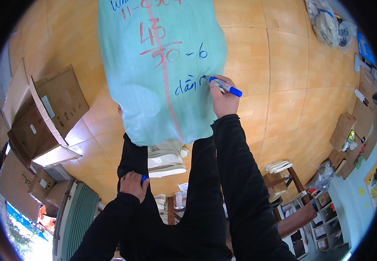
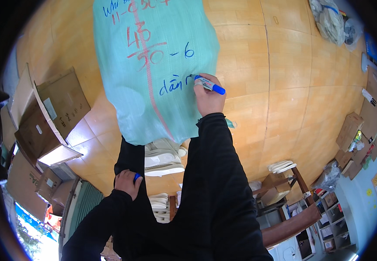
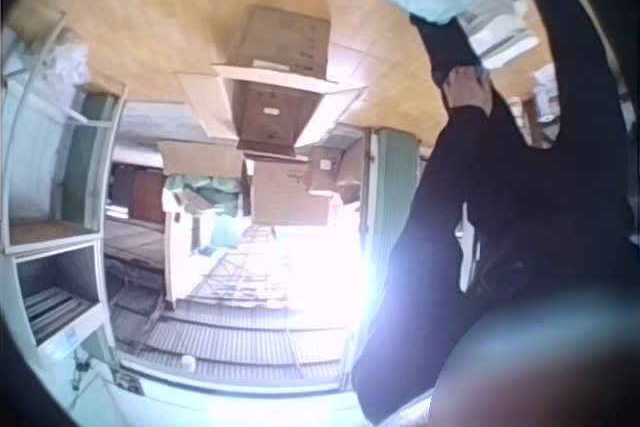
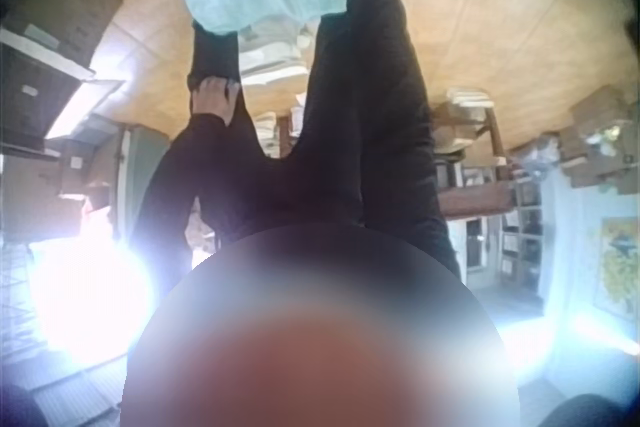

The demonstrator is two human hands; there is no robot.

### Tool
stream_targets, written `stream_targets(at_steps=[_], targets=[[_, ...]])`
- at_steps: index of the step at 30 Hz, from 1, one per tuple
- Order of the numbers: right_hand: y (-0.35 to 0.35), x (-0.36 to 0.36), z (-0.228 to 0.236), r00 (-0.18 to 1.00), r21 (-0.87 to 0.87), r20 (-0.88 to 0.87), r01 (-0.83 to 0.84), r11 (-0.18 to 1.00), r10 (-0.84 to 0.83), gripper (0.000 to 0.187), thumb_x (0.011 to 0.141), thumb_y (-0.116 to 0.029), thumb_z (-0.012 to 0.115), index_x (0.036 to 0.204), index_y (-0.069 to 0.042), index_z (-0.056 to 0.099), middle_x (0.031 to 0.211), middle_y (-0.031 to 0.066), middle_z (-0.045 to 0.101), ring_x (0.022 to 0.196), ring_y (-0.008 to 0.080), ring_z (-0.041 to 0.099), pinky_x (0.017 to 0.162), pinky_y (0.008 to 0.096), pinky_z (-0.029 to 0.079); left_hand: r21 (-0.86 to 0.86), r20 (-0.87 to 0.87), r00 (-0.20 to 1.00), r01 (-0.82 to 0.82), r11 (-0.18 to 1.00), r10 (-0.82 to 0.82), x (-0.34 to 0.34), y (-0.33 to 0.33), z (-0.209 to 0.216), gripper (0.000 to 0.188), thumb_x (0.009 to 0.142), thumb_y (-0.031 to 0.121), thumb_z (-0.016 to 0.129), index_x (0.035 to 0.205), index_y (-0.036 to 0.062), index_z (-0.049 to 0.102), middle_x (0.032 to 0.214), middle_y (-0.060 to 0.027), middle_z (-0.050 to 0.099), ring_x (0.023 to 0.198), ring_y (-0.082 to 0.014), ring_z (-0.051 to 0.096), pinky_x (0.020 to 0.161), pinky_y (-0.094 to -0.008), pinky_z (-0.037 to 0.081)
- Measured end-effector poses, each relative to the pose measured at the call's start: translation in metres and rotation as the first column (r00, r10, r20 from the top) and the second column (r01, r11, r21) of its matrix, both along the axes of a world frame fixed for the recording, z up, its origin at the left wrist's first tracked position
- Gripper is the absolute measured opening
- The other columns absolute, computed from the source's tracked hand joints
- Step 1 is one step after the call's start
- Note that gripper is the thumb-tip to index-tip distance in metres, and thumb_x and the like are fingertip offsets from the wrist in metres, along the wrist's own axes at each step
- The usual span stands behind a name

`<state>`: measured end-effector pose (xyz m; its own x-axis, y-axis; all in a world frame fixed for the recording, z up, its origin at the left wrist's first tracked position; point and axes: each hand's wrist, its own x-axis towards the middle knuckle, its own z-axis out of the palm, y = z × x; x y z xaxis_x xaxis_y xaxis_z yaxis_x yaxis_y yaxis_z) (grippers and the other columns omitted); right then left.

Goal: The person removes sandals at the doorway, then assembles a cardboard box and seals it with tape. They sit on the floor, pick up white shoe soles, inspect them, and place them into the box. They also write on a large sack with a marker and later write on a notepad.

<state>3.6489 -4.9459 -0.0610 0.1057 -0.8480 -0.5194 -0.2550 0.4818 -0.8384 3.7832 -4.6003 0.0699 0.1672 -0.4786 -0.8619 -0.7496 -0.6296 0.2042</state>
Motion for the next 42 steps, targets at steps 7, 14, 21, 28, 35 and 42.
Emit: stream_targets(at_steps=[7, 14, 21, 28, 35, 42], targets=[[0.002, -0.007, -0.004, 0.998, 0.105, -0.023, -0.062, 0.993, 0.065, 0.018, 0.079, -0.005, 0.067, 0.095, 0.002, 0.064, 0.082, 0.0066, 0.067, 0.071, 0.0108, 0.062, 0.065, 0.0244, 0.050, 0.002, -0.002, 1.000, -0.004, 1.000, 0.004, -0.002, 0.000, 0.000, 0.038, 0.089, 0.037, 0.056, 0.100, 0.0010, 0.063, 0.107, -0.0152, 0.063, 0.114, -0.0309, 0.051, 0.098, -0.0455, 0.036], [-0.002, -0.016, -0.013, 0.999, -0.022, -0.041, 0.002, 1.000, -0.003, 0.017, 0.078, -0.006, 0.067, 0.093, 0.002, 0.064, 0.082, 0.0081, 0.067, 0.072, 0.0130, 0.063, 0.066, 0.0256, 0.050, -0.003, -0.001, 1.000, -0.007, 1.000, 0.007, -0.003, -0.001, 0.000, 0.038, 0.089, 0.037, 0.057, 0.100, 0.0011, 0.064, 0.106, -0.0155, 0.063, 0.114, -0.0311, 0.052, 0.097, -0.0454, 0.036], [-0.004, -0.025, -0.022, 0.998, -0.025, -0.035, 0.049, 0.998, -0.050, 0.018, 0.080, -0.007, 0.067, 0.095, 0.002, 0.065, 0.084, 0.0092, 0.068, 0.075, 0.0143, 0.064, 0.069, 0.0269, 0.051, 0.057, -0.026, 1.000, -0.011, 0.998, 0.013, -0.002, -0.005, 0.000, 0.039, 0.090, 0.036, 0.056, 0.104, 0.0007, 0.062, 0.111, -0.0183, 0.061, 0.116, -0.0336, 0.050, 0.098, -0.0458, 0.036], [-0.007, -0.033, -0.031, 0.996, -0.017, -0.092, -0.012, 1.000, 0.011, 0.019, 0.082, -0.003, 0.065, 0.100, 0.004, 0.063, 0.088, 0.0114, 0.067, 0.080, 0.0170, 0.065, 0.074, 0.0277, 0.052, 0.018, -0.010, 1.000, 0.006, 1.000, -0.006, -0.003, -0.003, 0.000, 0.039, 0.089, 0.037, 0.057, 0.102, 0.0003, 0.063, 0.109, -0.0170, 0.062, 0.115, -0.0325, 0.051, 0.098, -0.0458, 0.036], [-0.009, -0.039, -0.033, 0.974, -0.021, -0.211, -0.087, 0.996, 0.081, 0.019, 0.081, -0.004, 0.066, 0.099, 0.003, 0.064, 0.089, 0.0105, 0.068, 0.081, 0.0164, 0.065, 0.074, 0.0279, 0.052, -0.004, -0.003, 1.000, 0.005, 1.000, -0.005, -0.003, 0.001, -0.002, 0.040, 0.089, 0.037, 0.057, 0.101, 0.0000, 0.063, 0.107, -0.0167, 0.063, 0.114, -0.0322, 0.052, 0.098, -0.0458, 0.036], [-0.007, -0.033, -0.031, 0.990, 0.051, 0.043, 0.133, 0.990, -0.136, 0.019, 0.080, -0.004, 0.066, 0.097, 0.003, 0.064, 0.088, 0.0110, 0.068, 0.081, 0.0175, 0.066, 0.073, 0.0291, 0.052, -0.027, 0.006, 1.000, 0.021, 0.999, -0.021, -0.004, 0.001, -0.001, 0.039, 0.088, 0.037, 0.057, 0.100, 0.0001, 0.063, 0.107, -0.0168, 0.063, 0.113, -0.0320, 0.052, 0.096, -0.0457, 0.037]])
